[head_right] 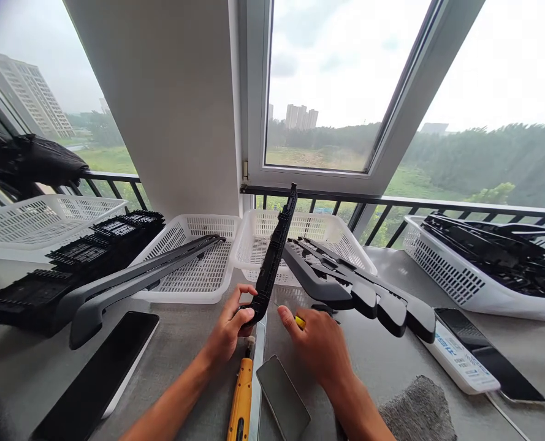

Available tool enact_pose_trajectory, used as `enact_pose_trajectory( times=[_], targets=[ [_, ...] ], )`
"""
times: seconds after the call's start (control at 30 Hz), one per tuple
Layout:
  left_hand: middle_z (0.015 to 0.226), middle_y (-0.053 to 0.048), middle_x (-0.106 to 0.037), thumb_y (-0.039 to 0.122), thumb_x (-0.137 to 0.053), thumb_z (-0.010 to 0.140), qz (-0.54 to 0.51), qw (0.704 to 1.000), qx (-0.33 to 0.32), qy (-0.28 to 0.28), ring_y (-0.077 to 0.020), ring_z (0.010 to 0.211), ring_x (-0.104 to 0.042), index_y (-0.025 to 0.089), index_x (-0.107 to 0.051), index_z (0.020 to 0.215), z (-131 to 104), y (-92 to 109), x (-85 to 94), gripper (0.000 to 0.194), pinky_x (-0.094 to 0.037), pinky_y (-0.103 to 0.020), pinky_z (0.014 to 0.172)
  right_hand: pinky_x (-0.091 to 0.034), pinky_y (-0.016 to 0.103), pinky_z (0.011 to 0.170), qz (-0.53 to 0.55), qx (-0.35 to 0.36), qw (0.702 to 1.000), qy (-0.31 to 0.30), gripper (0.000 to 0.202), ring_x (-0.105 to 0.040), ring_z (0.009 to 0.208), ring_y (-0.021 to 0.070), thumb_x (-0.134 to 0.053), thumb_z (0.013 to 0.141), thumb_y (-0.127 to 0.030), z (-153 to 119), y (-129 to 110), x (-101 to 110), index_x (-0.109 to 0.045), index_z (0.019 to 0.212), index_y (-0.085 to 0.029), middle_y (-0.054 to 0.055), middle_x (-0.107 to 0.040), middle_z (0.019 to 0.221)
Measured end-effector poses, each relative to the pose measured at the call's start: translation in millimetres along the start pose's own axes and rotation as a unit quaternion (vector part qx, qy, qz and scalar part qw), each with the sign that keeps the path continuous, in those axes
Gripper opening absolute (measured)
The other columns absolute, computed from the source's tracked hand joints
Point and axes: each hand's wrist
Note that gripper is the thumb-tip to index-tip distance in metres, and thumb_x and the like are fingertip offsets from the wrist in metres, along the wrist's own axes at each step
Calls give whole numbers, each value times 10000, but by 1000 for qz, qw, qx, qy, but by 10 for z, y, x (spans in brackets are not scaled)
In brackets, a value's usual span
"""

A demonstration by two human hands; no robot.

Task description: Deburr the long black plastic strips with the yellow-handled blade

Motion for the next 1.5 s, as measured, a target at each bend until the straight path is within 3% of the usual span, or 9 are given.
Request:
enact_pose_trajectory(
  times=[0.27,0.5,0.67,0.9,1.0,1.13,1.3,1.4,1.5],
  targets=[
    [761,63,-519,401,-641,781,2,1000,10,-3,-130,648,-421,272,-551,1119,-23,41,-26,373,-325,-211,564,-224,333,602,1,-5,1000,6,775,-492,575,198,-246,1051,-831,3,7,27,-436,571,-253,63,-621,602],
    [761,63,-505,403,-635,814,14,1000,-5,-17,-138,639,-433,275,-598,1373,-38,34,-25,575,-347,-236,587,-224,327,597,0,-2,1000,23,775,-520,573,197,-257,1069,-812,8,11,7,-476,578,-253,58,-630,599],
    [838,26,-581,439,-625,894,37,998,-20,-40,-144,663,-459,248,-593,1488,-71,14,-61,624,-386,-260,625,-225,321,604,35,3,999,22,837,-516,583,189,-189,1050,-865,-34,-78,-56,-538,615,-242,54,-653,622],
    [1187,-89,-762,397,-616,980,107,990,-84,-38,-268,1045,-659,253,-611,1499,-85,-28,-54,538,-511,-373,909,-253,317,603,73,1,997,23,854,-592,601,197,-189,1056,-865,-55,-108,-100,-536,597,-234,63,-686,620],
    [1184,-92,-769,395,-601,989,111,989,-85,-37,-281,1072,-671,249,-600,1516,-77,-45,-45,546,-518,-398,954,-266,315,603,76,-5,997,25,845,-590,589,198,-201,1053,-868,-33,-70,-96,-517,586,-238,59,-671,599],
    [1051,-68,-754,397,-595,990,113,990,-82,-34,-257,949,-659,242,-525,1592,-91,-43,-58,626,-528,-379,875,-279,316,610,69,-16,997,16,830,-602,608,208,-209,1068,-840,6,-21,-77,-537,595,-242,66,-681,617],
    [873,-13,-712,412,-640,952,72,993,-71,-59,-230,785,-632,230,-225,1750,-85,-64,-49,918,-504,-357,788,-286,323,609,55,-23,998,7,812,-625,613,212,-221,1089,-794,34,26,-35,-554,599,-240,67,-694,630],
    [973,-49,-751,436,-693,864,27,993,-60,-96,-258,889,-663,204,-175,1762,-52,-71,-4,1062,-497,-372,841,-266,330,610,48,13,999,-4,807,-613,617,203,-227,1096,-781,13,0,-20,-584,620,-235,64,-706,657],
    [1178,-97,-756,474,-714,824,-28,990,-58,-127,-302,1096,-673,218,-279,1734,-13,-54,49,1041,-501,-395,936,-242,333,612,29,42,999,-15,805,-560,595,188,-217,1089,-796,-16,-38,5,-526,602,-234,55,-675,634]
  ],
)
Point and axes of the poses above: each hand's wrist, its own z-axis towards the middle knuckle, its own x-axis out of the back of the hand, y = z × x
